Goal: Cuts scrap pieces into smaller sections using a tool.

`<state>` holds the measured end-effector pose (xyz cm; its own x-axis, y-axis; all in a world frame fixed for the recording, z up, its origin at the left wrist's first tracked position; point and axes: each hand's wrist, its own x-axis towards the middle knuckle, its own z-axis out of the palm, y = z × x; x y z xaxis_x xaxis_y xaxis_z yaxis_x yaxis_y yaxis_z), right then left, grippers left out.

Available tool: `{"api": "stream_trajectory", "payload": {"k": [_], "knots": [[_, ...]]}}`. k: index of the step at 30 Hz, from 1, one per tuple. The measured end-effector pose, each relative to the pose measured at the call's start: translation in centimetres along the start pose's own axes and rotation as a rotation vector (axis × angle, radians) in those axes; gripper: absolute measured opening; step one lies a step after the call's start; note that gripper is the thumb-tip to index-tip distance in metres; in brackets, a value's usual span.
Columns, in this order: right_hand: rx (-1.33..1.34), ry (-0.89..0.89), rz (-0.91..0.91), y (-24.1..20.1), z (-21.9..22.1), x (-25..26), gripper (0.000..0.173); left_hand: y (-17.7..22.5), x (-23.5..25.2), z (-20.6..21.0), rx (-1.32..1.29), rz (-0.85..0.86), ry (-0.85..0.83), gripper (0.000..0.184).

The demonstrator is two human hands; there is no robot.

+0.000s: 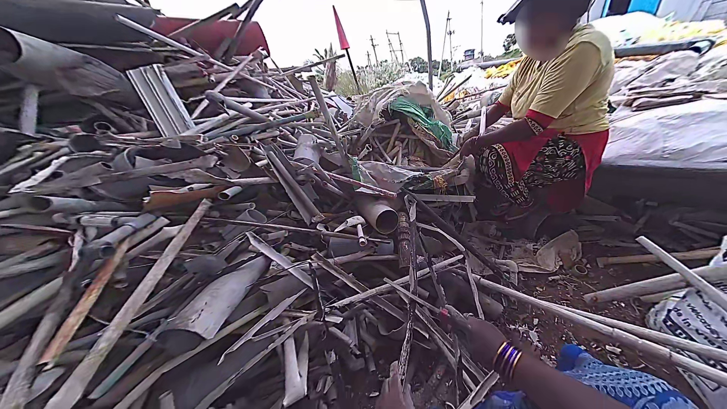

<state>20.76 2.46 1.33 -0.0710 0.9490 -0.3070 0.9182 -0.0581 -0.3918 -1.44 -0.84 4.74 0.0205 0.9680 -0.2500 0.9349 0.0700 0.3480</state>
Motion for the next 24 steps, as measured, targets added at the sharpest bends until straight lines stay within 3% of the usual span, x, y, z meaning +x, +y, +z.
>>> {"api": "stream_trajectory", "payload": {"k": [4, 9, 11, 13, 15, 19, 24], "knots": [[0.146, -0.001, 0.061, -0.5, 0.2, 0.3, 0.062, 0.1, 0.2, 0.1, -0.013, -0.012, -0.011, 0.052], [-0.091, -0.185, -0.311, -2.2, 2.7, -1.1, 0.058, 0.3, 0.7, 0.2, 0.024, -0.075, -0.048, 0.044], [-0.080, -0.134, -0.257, -0.8, 2.1, 0.1, 0.059, 0.2, 0.7, 0.6, 0.006, -0.058, -0.005, 0.047], [0.010, -0.045, -0.042, 0.9, 0.9, 1.3, 0.061, 0.4, 1.0, 0.5, 0.014, -0.074, -0.016, 0.052], [0.063, 0.008, 0.048, 2.4, -0.3, 2.4, 0.060, 0.7, 1.4, 0.6, 0.023, -0.064, 0.008, 0.051], [0.241, 0.008, 0.041, 1.4, 1.4, 2.1, 0.058, 0.4, 1.3, 1.1, -0.014, -0.014, 0.091, 0.048], [0.313, 0.142, -0.057, 1.9, 4.5, 2.4, 0.058, -0.1, 1.5, 1.7, 0.033, -0.013, 0.104, 0.047]]}}
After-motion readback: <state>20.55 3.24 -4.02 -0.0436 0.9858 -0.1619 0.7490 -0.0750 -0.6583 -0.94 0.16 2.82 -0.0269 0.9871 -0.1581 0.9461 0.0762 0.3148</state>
